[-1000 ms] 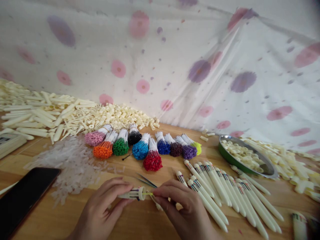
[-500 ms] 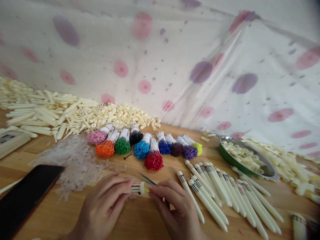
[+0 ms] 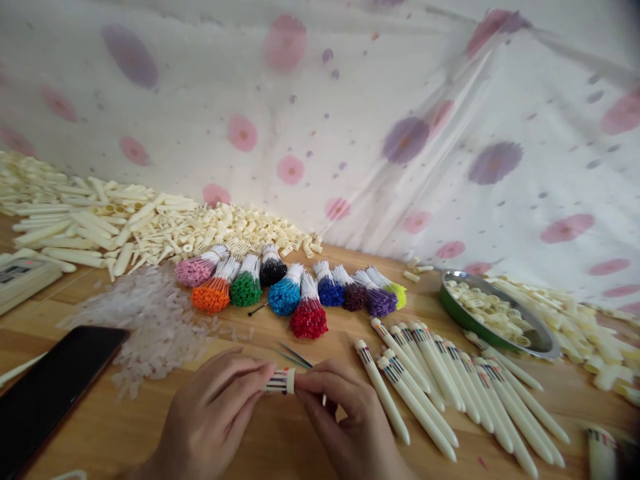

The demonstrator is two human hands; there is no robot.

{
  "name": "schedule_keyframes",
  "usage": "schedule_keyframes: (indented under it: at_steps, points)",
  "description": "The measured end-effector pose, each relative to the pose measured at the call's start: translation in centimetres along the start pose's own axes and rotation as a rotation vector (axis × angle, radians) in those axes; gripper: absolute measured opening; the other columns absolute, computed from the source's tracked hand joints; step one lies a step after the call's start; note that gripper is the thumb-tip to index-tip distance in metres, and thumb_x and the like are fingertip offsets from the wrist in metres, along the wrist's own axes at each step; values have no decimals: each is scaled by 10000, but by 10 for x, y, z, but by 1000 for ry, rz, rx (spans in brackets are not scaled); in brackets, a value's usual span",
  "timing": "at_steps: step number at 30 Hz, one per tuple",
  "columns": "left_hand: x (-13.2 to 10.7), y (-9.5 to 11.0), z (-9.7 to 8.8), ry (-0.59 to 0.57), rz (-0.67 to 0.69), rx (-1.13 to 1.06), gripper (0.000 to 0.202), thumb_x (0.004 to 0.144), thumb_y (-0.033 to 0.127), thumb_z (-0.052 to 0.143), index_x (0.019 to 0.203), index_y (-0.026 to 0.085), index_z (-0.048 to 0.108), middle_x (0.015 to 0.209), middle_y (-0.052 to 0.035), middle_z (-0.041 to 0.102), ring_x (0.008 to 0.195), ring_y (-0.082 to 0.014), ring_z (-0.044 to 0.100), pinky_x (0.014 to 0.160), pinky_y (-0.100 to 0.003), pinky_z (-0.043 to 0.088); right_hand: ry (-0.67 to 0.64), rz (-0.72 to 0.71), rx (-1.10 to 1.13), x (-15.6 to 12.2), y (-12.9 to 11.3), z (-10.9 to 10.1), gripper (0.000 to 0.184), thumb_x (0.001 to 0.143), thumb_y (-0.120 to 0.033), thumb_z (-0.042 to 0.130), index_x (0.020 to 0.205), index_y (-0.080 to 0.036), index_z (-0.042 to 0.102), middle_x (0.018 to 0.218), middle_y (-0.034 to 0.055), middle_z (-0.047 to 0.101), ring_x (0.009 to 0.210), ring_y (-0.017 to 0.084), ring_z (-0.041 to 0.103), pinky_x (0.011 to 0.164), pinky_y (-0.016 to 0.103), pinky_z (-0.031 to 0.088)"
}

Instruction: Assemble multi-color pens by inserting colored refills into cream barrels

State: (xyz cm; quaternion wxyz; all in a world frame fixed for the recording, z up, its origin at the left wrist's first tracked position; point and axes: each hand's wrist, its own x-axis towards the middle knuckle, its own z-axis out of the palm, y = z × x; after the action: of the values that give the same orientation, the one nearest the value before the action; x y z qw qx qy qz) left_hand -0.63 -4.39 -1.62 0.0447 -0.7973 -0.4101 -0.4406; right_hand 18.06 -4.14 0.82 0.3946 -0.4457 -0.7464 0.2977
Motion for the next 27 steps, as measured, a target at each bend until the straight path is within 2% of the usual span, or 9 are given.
schedule_keyframes:
  at_steps: [5,9,12,15,18,23,25,27]
  points:
    - [2,2,-1,25,4,7,258,840,48,458,950,185,647,788,-22,693,726,-137,671,673,-219,553,-174,299,206,-2,-7,-1,200,762,-183,558,865,-204,728,715,24,624,594,113,529,490,183,387]
    - [0,3,1,40,-18,-1,237,840,70,474,937,194,651,796,-20,702,721,-140,683,660,-221,564,-105,472,473,-3,1,5,155,653,-278,658,763,-187,720,595,-16,561,516,83,441,468,186,343]
    - [-2,4,2,11,-38,-6,235,846,85,473,956,201,646,822,-18,707,737,-143,691,660,-222,567,-105,745,764,0,4,5,284,541,-363,735,738,-161,701,506,-45,513,388,39,307,367,177,220]
    - [-2,7,1,-17,-42,0,264,862,69,443,982,199,640,821,-15,705,748,-134,691,665,-203,564,-108,931,939,3,-2,-1,325,485,-317,771,741,-135,687,541,-19,560,384,27,283,349,172,136]
    - [1,11,-1,3,-17,33,280,878,63,408,939,194,647,772,-7,698,706,-120,689,656,-193,564,-94,926,895,2,-10,-4,285,522,-299,742,748,-139,673,527,-28,549,383,27,261,365,177,128]
    - [1,11,0,-7,-14,63,270,872,77,414,869,209,650,719,7,685,664,-117,681,636,-199,556,25,582,521,-1,-8,6,146,577,-284,674,591,-167,587,542,-44,496,487,70,380,460,193,284]
    - [-1,9,2,-35,-34,64,272,853,64,421,858,212,649,725,8,684,658,-121,679,620,-205,551,-26,557,457,2,-6,7,148,570,-264,666,577,-172,550,534,-51,469,504,80,393,472,196,301]
    - [-3,7,4,-64,-49,65,248,852,81,432,853,208,645,723,4,680,646,-130,674,591,-215,544,-87,593,474,4,-5,5,134,590,-242,649,612,-170,538,530,-60,450,499,74,374,473,192,295]
